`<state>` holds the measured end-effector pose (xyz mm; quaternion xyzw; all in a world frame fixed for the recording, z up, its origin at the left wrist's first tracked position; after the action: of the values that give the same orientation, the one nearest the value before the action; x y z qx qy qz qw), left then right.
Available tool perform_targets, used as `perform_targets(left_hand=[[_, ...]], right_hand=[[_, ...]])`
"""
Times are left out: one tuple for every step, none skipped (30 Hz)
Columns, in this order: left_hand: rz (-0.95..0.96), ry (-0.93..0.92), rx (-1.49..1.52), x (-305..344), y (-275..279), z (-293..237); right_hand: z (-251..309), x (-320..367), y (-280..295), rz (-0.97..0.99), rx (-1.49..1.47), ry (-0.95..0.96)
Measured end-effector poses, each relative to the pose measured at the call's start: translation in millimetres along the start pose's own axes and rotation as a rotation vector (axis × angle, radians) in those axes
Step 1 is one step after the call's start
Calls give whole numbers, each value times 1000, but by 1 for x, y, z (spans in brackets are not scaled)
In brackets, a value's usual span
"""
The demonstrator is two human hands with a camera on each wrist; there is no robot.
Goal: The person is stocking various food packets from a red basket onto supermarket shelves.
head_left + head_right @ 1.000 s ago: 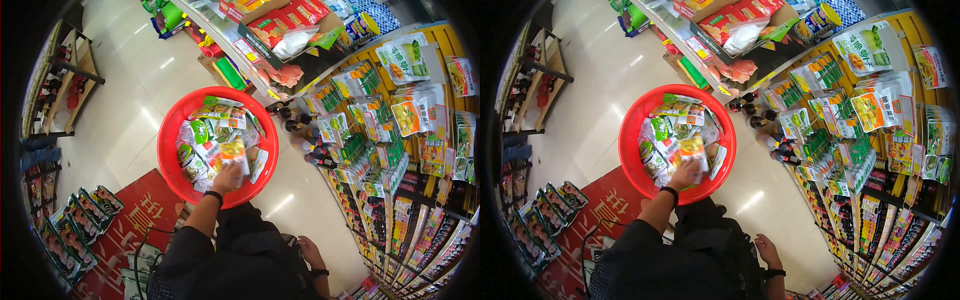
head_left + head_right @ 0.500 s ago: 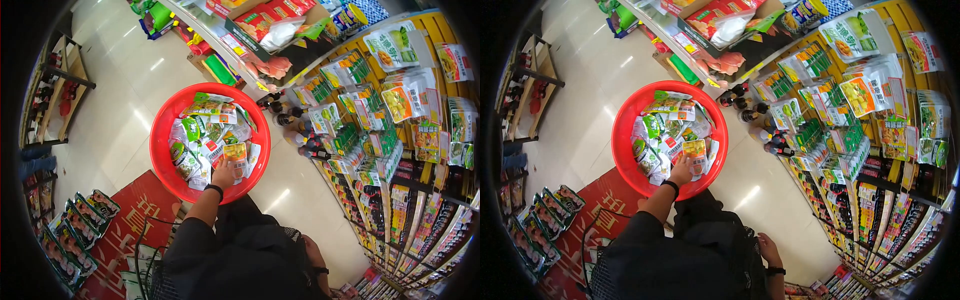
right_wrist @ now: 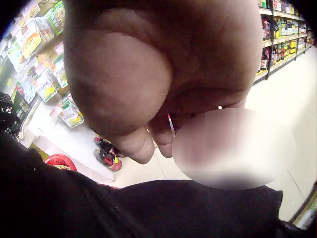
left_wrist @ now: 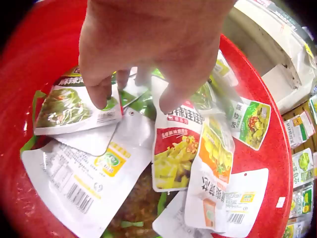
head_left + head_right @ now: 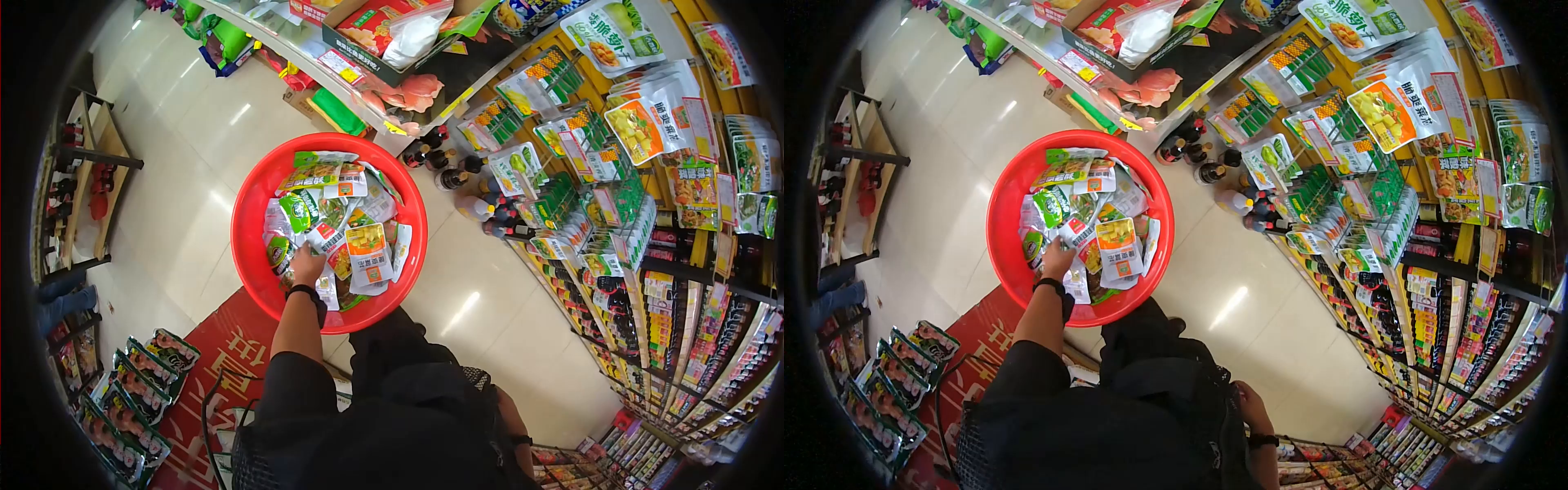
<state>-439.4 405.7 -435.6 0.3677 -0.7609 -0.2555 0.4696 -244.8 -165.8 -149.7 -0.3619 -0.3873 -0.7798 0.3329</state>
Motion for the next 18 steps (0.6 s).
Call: perform_targets(left_hand=[[93,9,13,-2,-5,-9],[83,-31,266,-7,-16,-15],[-55,-51,265,-6,-26,-22],[-98,-28,202,5,-22,-39],[-139,-3,139,16,-14,-53],[-140,25,144,20,-18,-54],[-140,50,151,22,-20,-55],[-139,71,159,24,-23,-57],[-163,84,229,25,-23,-57],[-187,91,300,25,-22,-58],[-210,95,371,26,-19,-57],[-259,67,271,20,-26,-53],[-35,26,270,-16,-75,-28],[-222,-39,180,-22,-75,-30],[-101,-33,320,-26,-77,-34],[-188,-93,379,-31,-85,-31],[-204,-129,408,-15,-59,-45],[-180,-264,179,-20,-61,-47]], right_hand=[[6,1,-5,22,-48,-26],[17,3,-8,35,-8,10],[38,6,-12,48,32,44],[50,7,-15,62,74,79],[46,6,-15,65,72,90],[42,1,-15,67,69,103],[39,-3,-14,64,66,118],[34,-5,-11,52,88,120],[32,-6,-8,34,108,123],[30,-8,-6,14,124,129],[24,-10,-9,40,106,95],[17,-13,-11,58,86,65],[14,-14,-10,61,62,46],[19,-12,-9,43,187,91],[25,-11,-9,9,315,135],[25,-8,-11,18,219,76],[28,-3,-15,38,116,24],[37,1,-16,33,178,25]])
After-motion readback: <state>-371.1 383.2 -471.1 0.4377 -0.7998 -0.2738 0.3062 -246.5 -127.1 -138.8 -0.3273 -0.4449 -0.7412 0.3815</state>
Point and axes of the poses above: each hand's wrist, its own x-axis away from the middle knuckle, its own y-axis out of the back of the hand, z = x × y, the point moved 8 cm from there along -x, towards the middle knuckle, and after that the axes turned 5 degrees about -x, right-handed, at the moved point
